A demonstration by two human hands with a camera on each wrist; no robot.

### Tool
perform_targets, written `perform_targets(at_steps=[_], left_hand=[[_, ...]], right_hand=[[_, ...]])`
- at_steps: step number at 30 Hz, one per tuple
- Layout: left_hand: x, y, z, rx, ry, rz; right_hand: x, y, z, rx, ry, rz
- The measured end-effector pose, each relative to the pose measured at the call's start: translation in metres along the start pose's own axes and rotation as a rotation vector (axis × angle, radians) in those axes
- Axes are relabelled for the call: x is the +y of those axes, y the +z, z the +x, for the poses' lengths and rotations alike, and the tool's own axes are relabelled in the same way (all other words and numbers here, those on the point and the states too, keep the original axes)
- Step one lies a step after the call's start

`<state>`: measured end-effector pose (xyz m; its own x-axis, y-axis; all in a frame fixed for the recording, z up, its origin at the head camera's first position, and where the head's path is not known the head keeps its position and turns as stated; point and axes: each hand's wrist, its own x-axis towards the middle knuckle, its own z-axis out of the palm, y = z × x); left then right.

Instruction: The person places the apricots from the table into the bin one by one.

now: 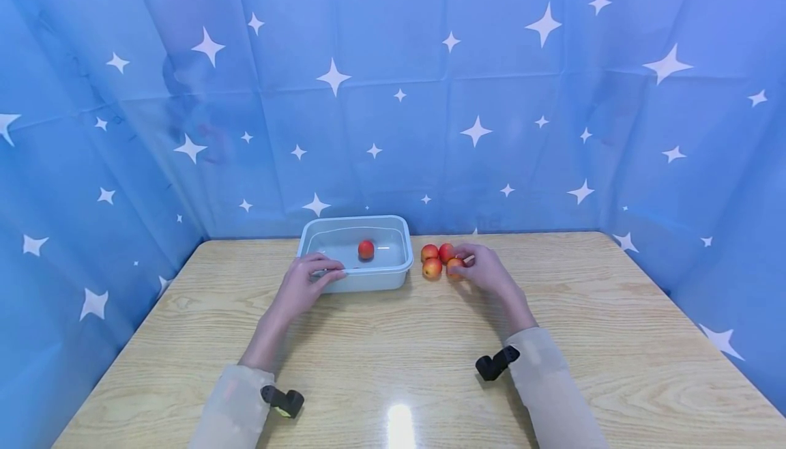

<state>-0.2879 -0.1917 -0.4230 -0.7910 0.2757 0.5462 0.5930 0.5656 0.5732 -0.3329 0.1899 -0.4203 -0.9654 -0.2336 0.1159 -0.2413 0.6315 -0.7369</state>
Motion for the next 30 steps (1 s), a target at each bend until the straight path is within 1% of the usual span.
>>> perform_targets(at_steps=[7, 15, 22, 30], left_hand=[[0.0007, -0.0005, 0.0002, 0.002, 0.005, -0.001], [0.0001, -0.0003, -0.0002, 0.003, 0.010, 0.007], [-0.0004, -0.0003, -0.0004, 0.006, 0.003, 0.009], [0.0003, -0.0003, -0.0002, 0.006, 0.002, 0.004]], right_hand=[[0.0037, 0.0008, -0.0001, -0.009, 0.037, -0.011], [0.0039, -0.0004, -0.0029, -0.028, 0.076, 0.025], [0.0023, -0.0012, -0.0039, -0.030, 0.063, 0.025], [-0.0034, -0.0018, -0.0064, -0.011, 0.039, 0.062]])
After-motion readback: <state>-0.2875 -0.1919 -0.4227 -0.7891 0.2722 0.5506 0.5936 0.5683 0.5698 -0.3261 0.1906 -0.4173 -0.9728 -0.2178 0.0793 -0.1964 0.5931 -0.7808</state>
